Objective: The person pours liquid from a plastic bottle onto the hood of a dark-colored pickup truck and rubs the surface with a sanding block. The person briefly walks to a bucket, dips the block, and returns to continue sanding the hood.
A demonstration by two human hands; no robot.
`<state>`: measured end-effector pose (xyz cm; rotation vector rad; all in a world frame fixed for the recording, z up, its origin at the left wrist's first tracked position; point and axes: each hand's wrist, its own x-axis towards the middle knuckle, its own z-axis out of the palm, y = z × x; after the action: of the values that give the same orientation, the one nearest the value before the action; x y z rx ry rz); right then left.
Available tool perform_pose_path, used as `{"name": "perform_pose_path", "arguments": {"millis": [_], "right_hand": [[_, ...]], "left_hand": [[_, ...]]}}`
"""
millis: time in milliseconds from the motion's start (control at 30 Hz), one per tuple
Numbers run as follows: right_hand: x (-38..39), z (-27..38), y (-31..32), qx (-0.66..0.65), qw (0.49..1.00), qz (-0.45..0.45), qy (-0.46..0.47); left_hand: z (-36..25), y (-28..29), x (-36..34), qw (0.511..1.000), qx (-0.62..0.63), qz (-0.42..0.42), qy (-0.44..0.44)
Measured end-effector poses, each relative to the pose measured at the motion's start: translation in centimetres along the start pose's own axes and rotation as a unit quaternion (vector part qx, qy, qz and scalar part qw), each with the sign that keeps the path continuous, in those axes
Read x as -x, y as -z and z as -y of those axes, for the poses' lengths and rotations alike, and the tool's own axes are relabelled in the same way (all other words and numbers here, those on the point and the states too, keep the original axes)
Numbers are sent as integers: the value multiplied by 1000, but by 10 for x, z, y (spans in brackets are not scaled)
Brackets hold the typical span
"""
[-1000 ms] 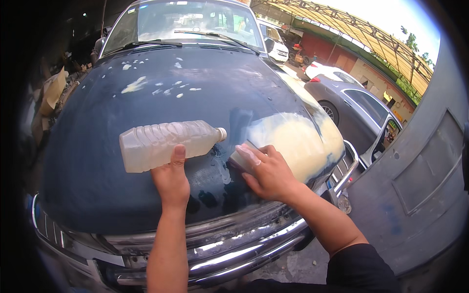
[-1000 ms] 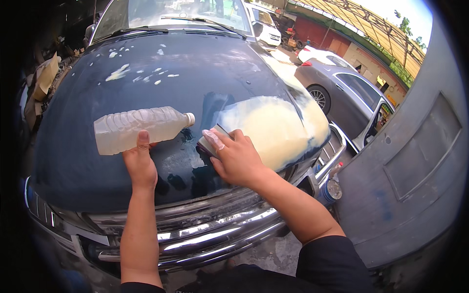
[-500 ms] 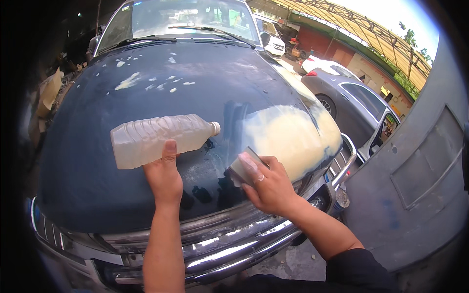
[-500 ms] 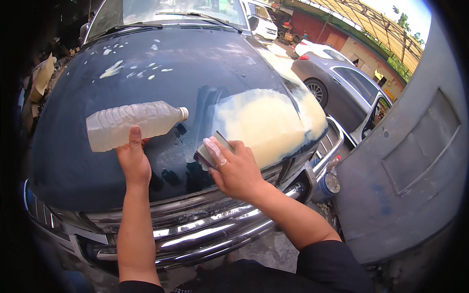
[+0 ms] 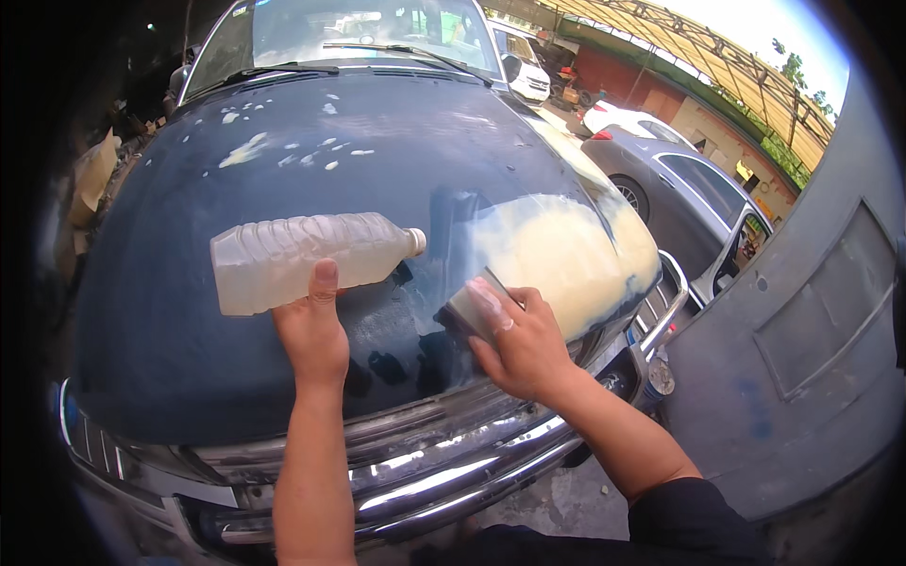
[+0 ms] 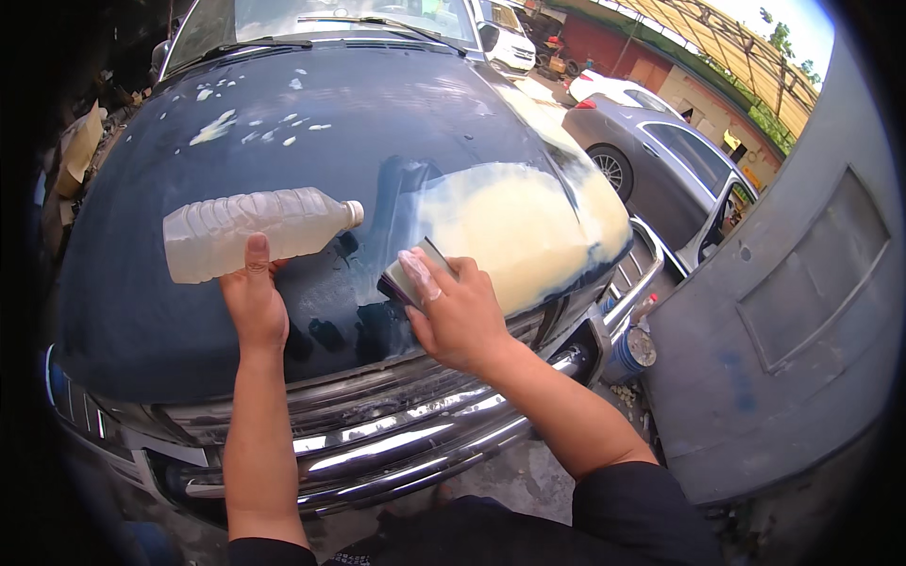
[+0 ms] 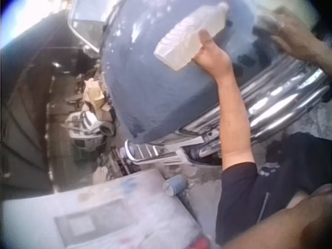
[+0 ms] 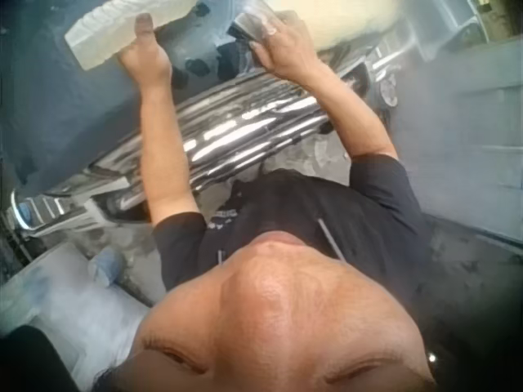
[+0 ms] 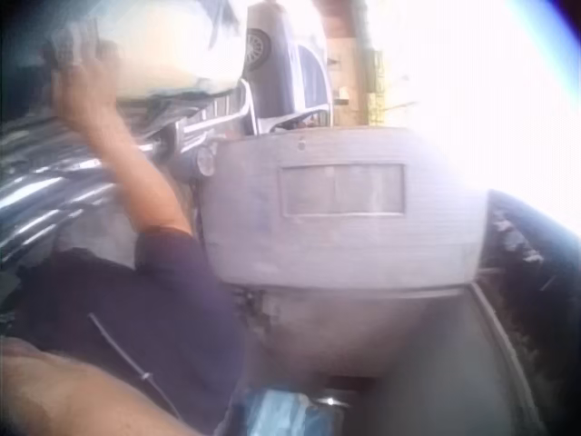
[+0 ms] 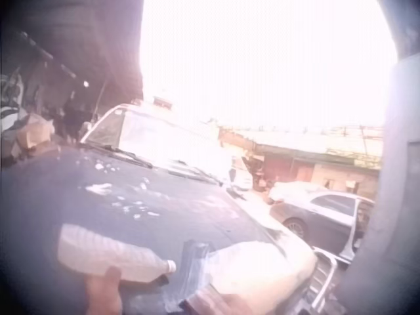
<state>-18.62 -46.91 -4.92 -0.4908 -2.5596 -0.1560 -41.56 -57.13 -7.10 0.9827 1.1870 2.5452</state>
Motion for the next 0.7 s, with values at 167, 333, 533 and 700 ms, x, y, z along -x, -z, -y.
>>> {"name": "perform_pose_path", "arguments": {"millis": [167, 333, 533, 700], "right_hand": [[-16, -15, 0, 15, 999, -2, -37], [-73, -53, -4, 60, 991, 31, -119], [27, 11, 3, 14, 1000, -16, 16], [-48, -29, 1, 26, 996, 13, -88]], "left_hand": [[2, -8, 3, 1000, 6, 12, -3], [1, -17, 2, 999, 25, 20, 1], [-2, -2, 3, 1000, 15, 27, -2], [1, -14, 4, 999, -19, 24, -19]]}}
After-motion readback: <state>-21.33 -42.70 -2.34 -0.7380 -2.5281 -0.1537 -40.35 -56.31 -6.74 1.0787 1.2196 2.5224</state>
